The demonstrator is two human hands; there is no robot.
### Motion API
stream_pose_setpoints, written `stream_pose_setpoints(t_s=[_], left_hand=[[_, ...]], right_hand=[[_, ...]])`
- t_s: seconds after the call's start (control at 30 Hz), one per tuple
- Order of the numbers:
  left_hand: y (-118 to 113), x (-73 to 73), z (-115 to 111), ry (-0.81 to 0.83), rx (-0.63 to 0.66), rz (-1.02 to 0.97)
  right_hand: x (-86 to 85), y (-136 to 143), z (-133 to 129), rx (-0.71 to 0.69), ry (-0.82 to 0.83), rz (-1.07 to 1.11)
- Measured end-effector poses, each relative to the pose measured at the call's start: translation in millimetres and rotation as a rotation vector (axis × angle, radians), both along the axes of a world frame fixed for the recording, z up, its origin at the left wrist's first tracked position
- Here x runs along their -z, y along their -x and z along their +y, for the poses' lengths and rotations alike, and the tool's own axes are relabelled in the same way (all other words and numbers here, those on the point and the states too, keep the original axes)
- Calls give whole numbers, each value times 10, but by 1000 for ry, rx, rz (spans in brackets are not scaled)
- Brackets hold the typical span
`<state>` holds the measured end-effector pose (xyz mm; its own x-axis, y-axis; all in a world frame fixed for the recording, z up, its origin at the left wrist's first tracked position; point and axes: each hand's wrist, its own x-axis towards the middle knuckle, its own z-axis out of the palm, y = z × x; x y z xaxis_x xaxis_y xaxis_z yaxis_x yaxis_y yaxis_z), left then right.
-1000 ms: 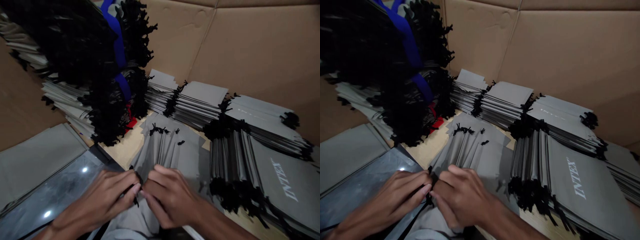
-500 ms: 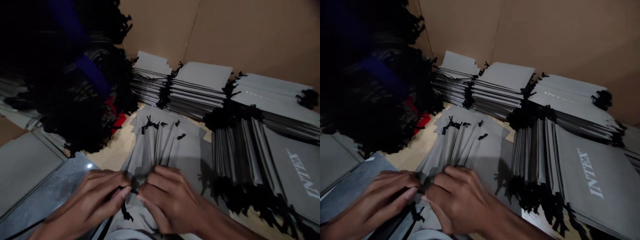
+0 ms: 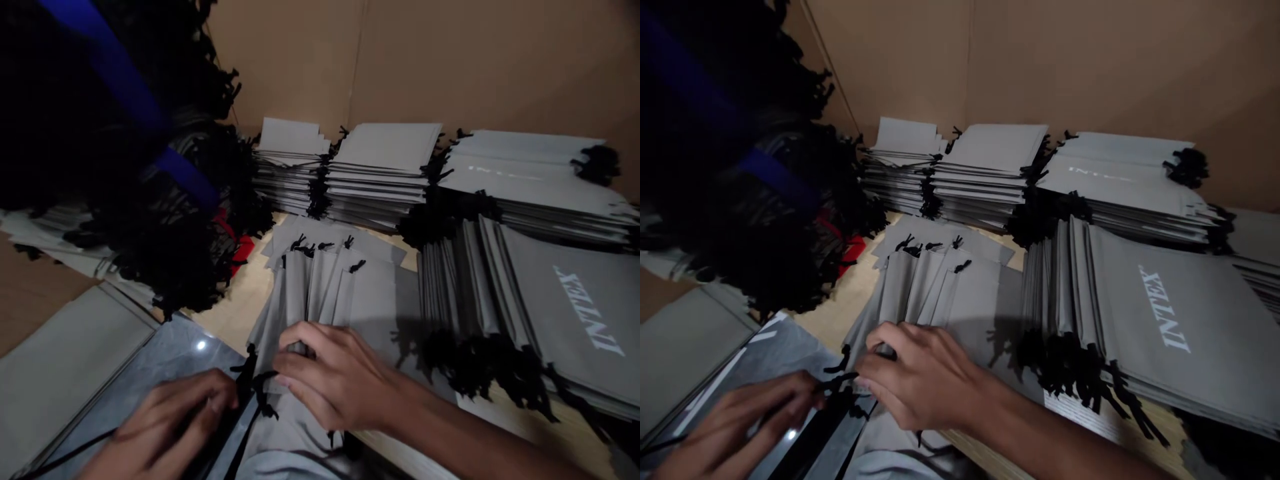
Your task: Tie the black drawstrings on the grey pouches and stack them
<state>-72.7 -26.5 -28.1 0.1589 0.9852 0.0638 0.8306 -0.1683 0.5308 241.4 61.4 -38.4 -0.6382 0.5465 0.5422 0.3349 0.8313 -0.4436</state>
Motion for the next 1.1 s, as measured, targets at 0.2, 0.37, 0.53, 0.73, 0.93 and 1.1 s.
stream_pose_setpoints(t_s=[0.2, 0.37, 0.53, 0.73, 0.93, 1.1], left_hand=[[-310, 206, 8, 165, 25, -113], [-552, 207, 51, 562, -195, -460], [-508, 220, 56, 790, -242, -624], [-568, 175, 39, 714, -262, -767], [-596, 196, 38, 600, -307, -634], [-554, 297, 49, 552, -293, -621]], right_hand=[[41, 25, 2, -14, -66, -27], [26, 23, -4, -19, -115, 28], [-92, 5, -23, 19, -140, 89], [-82, 81, -94, -83, -56, 132], [23, 130, -143, -96, -3, 162], [29, 138, -143, -94, -35, 170]])
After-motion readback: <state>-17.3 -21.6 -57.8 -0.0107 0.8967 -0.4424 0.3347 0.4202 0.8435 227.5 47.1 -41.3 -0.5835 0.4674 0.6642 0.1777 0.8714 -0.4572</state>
